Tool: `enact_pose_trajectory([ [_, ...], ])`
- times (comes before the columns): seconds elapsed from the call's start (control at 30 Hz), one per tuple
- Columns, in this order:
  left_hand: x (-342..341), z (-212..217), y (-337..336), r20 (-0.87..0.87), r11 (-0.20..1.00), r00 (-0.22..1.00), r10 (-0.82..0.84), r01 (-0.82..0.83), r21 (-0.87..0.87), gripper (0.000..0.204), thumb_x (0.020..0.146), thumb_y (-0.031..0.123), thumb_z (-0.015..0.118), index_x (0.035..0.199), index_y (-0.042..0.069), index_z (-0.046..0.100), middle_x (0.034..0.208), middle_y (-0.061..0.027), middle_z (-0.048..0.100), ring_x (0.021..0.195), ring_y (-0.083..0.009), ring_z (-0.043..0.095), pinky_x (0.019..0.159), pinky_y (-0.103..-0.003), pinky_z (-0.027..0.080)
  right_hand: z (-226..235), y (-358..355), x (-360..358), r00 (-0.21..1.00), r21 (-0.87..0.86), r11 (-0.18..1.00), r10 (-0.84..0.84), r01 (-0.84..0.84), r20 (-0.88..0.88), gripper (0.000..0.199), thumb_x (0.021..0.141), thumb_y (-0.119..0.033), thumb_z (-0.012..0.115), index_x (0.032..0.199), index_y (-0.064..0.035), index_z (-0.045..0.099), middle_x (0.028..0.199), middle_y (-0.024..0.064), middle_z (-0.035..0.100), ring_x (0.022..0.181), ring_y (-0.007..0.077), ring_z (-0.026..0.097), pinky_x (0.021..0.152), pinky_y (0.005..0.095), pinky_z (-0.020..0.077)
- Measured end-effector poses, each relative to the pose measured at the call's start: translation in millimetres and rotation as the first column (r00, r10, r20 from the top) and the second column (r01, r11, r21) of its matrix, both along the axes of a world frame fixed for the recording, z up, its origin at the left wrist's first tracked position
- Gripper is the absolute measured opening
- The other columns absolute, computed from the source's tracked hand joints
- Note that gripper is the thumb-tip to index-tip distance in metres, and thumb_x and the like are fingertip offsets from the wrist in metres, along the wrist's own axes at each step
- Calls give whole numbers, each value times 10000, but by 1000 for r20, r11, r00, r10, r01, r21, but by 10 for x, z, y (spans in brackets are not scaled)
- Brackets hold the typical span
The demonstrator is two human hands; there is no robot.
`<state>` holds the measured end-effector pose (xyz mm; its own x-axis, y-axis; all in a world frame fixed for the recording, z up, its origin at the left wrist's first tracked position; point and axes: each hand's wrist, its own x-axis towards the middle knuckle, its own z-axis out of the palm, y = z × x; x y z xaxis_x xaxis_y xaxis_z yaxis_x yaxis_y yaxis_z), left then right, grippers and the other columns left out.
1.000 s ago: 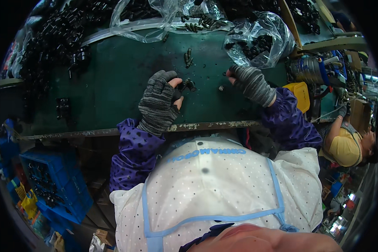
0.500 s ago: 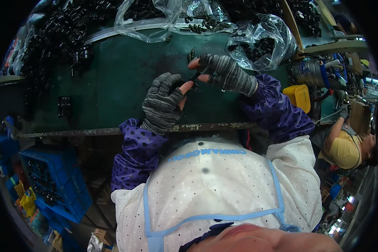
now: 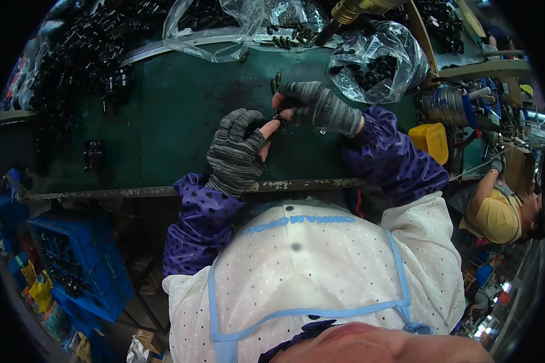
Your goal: Assembling small mechanical hardware components using a power screwdriver at a factory workstation.
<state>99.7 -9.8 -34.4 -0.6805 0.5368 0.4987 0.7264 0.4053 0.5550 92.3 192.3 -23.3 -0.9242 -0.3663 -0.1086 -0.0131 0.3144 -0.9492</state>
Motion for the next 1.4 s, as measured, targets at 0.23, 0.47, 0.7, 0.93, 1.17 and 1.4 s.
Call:
enact_pose_trajectory([
  [0.23,-24,-71,25,-82,999,996,20,-17,38,414,569,34,655,959,173,638,912,-59,544,867,-256,520,746,-348,446,-32,-106,229,644,499,840,263,214,-719,395,644,-47,627,1032,-55,552,775,83,570,622,194,568,538,276,465],
  [0.47,-1,-37,0,-36,1000,999,26,-26,5,416,574,25,647,968,156,627,935,-76,537,886,-260,516,770,-353,439,-76,386,277,746,465,782,-1,416,-666,344,729,-173,605,1033,-34,522,818,132,570,734,271,576,611,351,467],
  [0.7,9,-3,7,109,999,993,44,-46,21,547,590,6,644,1113,107,517,1052,-107,495,974,-281,484,818,-358,423,-143,811,-224,928,869,328,-165,371,-334,276,775,-239,582,962,-51,509,842,175,589,792,318,581,671,380,458],
  [0.93,-22,4,3,-54,969,996,71,-82,-235,560,588,32,641,1127,102,501,1069,-111,488,991,-300,471,839,-361,417,57,815,54,980,456,869,-140,191,-142,323,756,-48,606,1067,-53,521,848,54,564,740,93,533,670,261,452],
  [1.17,-110,273,-179,897,880,333,-291,-274,387,483,687,-11,588,1148,44,455,1120,-103,493,954,-214,526,818,-337,449,203,267,139,972,116,971,-193,209,-138,265,771,-100,620,1012,-20,543,893,58,568,804,89,540,707,238,454],
  [1.4,-38,130,-100,653,623,-37,-756,-344,702,497,719,94,516,1191,-3,397,1137,-161,487,997,-270,524,840,-393,451,120,-88,-8,944,94,993,-38,72,-329,286,741,-28,620,1022,-43,567,942,77,568,849,164,558,775,274,443],
])
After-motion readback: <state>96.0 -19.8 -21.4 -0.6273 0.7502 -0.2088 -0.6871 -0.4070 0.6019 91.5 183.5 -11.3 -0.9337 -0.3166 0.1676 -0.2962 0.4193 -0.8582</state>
